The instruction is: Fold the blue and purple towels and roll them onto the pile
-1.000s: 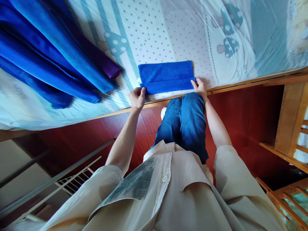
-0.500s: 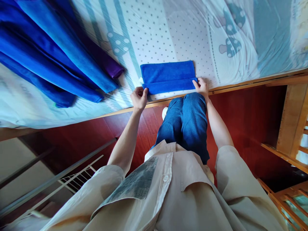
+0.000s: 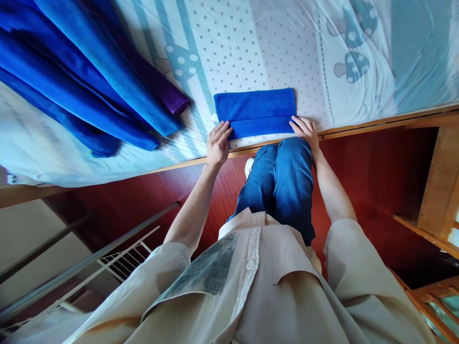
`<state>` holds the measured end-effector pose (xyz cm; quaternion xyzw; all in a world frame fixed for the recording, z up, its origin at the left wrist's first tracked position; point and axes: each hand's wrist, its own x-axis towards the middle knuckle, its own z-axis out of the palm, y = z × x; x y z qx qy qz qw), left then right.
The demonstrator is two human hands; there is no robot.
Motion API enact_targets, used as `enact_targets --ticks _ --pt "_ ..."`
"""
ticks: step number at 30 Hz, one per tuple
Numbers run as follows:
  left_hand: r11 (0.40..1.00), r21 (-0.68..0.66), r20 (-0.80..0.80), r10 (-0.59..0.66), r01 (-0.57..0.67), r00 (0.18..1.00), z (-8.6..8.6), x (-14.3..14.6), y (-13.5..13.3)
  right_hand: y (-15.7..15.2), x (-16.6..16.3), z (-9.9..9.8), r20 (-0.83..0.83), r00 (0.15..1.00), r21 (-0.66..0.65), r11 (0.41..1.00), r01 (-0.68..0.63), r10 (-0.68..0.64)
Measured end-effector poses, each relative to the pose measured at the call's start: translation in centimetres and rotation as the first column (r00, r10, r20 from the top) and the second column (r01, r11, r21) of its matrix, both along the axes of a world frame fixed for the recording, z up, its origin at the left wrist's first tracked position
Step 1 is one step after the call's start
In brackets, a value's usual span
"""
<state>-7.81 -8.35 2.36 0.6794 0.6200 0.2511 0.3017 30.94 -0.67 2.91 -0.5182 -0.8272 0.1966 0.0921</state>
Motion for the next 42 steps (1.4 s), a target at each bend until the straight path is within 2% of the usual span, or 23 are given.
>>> enact_targets --ticks 5,10,16,20,24,28,33,39,42 --pt "0.998 -0.012 0.008 -0.064 0.064 0.998 -0.1 -0.5 0.4 0.6 -0.1 1.2 0.020 1.000 -0.042 0.999 -0.023 0.024" --pt "1.000 -0.018 0.010 -0.010 0.010 1.000 -0.3 -0.1 1.0 1.3 -0.6 2.3 -0.016 1.000 -0.093 0.996 0.001 -0.003" --pt "0.997 -0.028 0.058 0.073 -0.071 0.996 -0.4 -0.1 2.4 2.9 -1.2 0.9 -0.121 0.983 -0.125 0.984 0.124 -0.139" --pt "0.979 -0.064 0.106 0.197 -0.192 0.975 -0.6 -0.3 3.1 4.1 -1.2 -0.4 -0.214 0.948 -0.198 0.961 0.193 -0.235" --pt "0.929 -0.092 0.141 0.367 -0.357 0.919 -0.6 0.2 3.4 4.6 -1.1 -1.8 -0.271 0.894 -0.255 0.922 0.292 -0.358" --pt "0.858 -0.136 0.205 0.514 -0.496 0.833 -0.3 0.7 4.0 4.5 -1.4 -2.9 -0.254 0.860 -0.265 0.887 0.378 -0.443" --pt "0.802 -0.180 0.241 0.598 -0.570 0.765 -0.3 0.7 5.3 4.2 -2.2 -2.6 -0.207 0.859 -0.227 0.877 0.424 -0.469" --pt "0.781 -0.189 0.184 0.623 -0.595 0.760 0.2 0.8 5.6 4.4 -2.3 -2.6 -0.084 0.883 -0.224 0.873 0.434 -0.461" --pt "0.780 -0.185 0.148 0.624 -0.598 0.767 0.8 0.9 5.4 4.5 -2.2 -2.9 -0.079 0.886 -0.224 0.874 0.431 -0.457"
